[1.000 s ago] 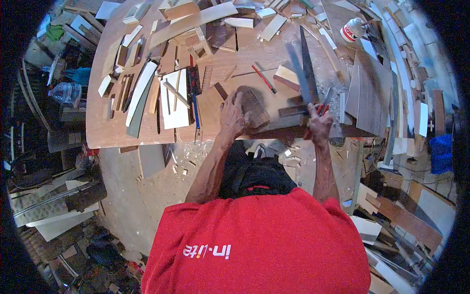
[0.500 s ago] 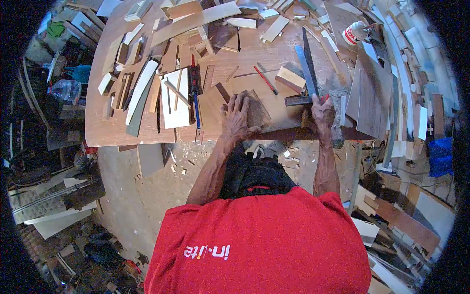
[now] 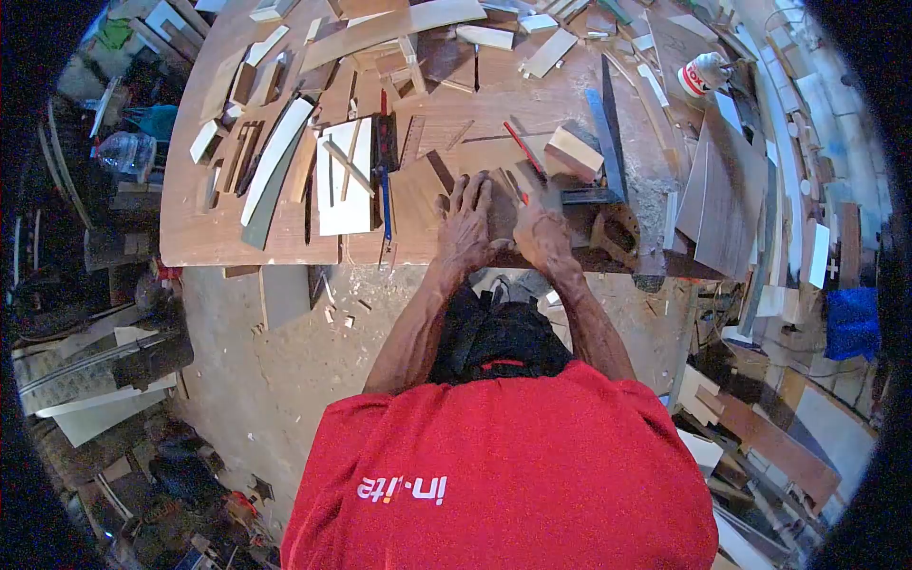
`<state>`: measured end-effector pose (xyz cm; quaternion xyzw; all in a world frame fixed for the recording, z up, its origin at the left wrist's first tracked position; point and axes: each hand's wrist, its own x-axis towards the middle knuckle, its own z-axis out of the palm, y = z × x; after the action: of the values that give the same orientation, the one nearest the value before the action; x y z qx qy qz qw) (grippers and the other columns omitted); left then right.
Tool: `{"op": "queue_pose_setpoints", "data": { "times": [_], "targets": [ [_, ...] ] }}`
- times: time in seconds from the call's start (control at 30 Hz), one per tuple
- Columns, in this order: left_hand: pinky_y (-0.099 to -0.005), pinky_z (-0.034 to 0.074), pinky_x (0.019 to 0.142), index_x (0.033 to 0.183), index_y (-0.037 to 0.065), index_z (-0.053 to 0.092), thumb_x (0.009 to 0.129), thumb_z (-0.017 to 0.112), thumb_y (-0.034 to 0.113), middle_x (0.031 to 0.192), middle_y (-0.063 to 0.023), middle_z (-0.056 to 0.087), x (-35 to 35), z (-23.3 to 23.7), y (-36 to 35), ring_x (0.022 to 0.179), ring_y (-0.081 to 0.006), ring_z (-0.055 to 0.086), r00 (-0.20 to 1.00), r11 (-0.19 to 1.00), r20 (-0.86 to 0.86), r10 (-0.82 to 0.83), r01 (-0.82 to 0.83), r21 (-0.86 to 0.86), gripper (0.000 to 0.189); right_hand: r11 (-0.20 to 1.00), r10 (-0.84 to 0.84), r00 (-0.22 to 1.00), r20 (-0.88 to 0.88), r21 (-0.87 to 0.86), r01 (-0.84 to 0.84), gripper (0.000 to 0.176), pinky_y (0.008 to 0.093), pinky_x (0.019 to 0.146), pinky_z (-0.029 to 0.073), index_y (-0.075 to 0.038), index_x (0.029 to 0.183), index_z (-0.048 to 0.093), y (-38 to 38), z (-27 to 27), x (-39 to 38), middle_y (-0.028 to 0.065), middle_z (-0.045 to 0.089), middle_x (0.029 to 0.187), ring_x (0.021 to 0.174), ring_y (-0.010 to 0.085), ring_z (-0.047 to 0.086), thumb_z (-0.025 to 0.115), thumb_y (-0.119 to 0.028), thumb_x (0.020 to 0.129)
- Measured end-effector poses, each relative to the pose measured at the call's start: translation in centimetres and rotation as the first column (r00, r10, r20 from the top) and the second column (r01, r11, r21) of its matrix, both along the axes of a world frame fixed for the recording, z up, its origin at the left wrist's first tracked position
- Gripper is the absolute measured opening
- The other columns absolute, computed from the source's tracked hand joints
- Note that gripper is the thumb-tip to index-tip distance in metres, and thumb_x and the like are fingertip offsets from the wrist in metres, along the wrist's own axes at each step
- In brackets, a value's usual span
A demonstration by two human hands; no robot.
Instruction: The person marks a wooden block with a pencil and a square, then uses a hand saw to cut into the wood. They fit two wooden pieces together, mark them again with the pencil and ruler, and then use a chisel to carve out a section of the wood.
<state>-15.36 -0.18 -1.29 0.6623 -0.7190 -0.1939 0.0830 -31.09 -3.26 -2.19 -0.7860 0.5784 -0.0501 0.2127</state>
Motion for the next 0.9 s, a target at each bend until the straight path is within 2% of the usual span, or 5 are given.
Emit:
{"op": "queue_pose_setpoints", "data": {
  "times": [0.13, 0.4, 0.63, 0.8, 0.9],
  "targets": [
    [-0.0623, 0.020, 0.106, 0.145, 0.007, 0.029, 0.063, 0.080, 0.041, 0.150, -0.0081, 0.023, 0.1, -0.5, 0.0, 0.140, -0.0325, 0.018, 1.000, 0.998, 0.013, -0.018, 0.019, -0.065, 0.101, 0.986, -0.162, 0.985, 0.060, 0.059, 0.158, 0.028, 0.0482, 0.076, 0.052, 0.004, 0.102, 0.060, -0.1, 1.1, 1.3, 0.0284, 0.065, 0.090, 0.074, 0.0415, 0.065, 0.052, -0.016, 0.085],
    [-0.0625, 0.022, 0.103, 0.141, 0.008, 0.035, 0.064, 0.078, 0.034, 0.146, -0.0085, 0.027, -0.1, -0.7, -0.2, 0.138, -0.0328, 0.021, 1.000, 0.998, 0.020, -0.011, 0.012, -0.067, 0.093, 0.885, 0.119, 0.960, -0.253, -0.411, -0.218, 0.028, 0.0381, 0.052, 0.052, 0.006, 0.099, 0.062, -0.7, -1.8, 0.9, 0.0095, 0.060, 0.069, 0.061, 0.0213, 0.063, 0.059, -0.017, 0.083],
    [-0.0638, 0.026, 0.101, 0.141, 0.006, 0.035, 0.064, 0.078, 0.038, 0.145, -0.0108, 0.027, -0.1, -1.0, -0.2, 0.137, -0.0341, 0.021, 1.000, 0.991, 0.023, -0.014, 0.017, -0.136, 0.094, 0.852, 0.118, 0.979, -0.167, -0.490, -0.186, 0.027, 0.0413, 0.048, 0.051, 0.003, 0.103, 0.057, -0.9, -4.5, 0.4, 0.0169, 0.063, 0.072, 0.061, 0.0286, 0.065, 0.054, -0.019, 0.088],
    [-0.0646, 0.027, 0.100, 0.140, 0.005, 0.036, 0.062, 0.079, 0.038, 0.144, -0.0111, 0.027, -0.1, -1.6, -0.2, 0.136, -0.0343, 0.022, 1.000, 0.989, 0.018, -0.017, 0.020, -0.147, 0.095, 0.991, 0.056, 0.987, -0.151, -0.115, -0.073, 0.036, 0.0390, 0.057, 0.051, 0.005, 0.112, 0.059, -1.1, -1.6, 1.0, 0.0130, 0.064, 0.075, 0.067, 0.0214, 0.064, 0.057, -0.019, 0.085],
    [-0.0643, 0.027, 0.099, 0.139, 0.005, 0.037, 0.062, 0.079, 0.038, 0.144, -0.0109, 0.028, -0.2, -1.3, -0.3, 0.136, -0.0345, 0.023, 0.996, 0.987, 0.089, -0.007, 0.021, -0.156, 0.094, 0.890, 0.128, 0.936, -0.329, -0.378, -0.255, 0.035, 0.0360, 0.059, 0.049, 0.003, 0.110, 0.062, -0.4, -4.4, 0.3, 0.0085, 0.063, 0.075, 0.064, 0.0166, 0.060, 0.058, -0.020, 0.084]
  ]
}}
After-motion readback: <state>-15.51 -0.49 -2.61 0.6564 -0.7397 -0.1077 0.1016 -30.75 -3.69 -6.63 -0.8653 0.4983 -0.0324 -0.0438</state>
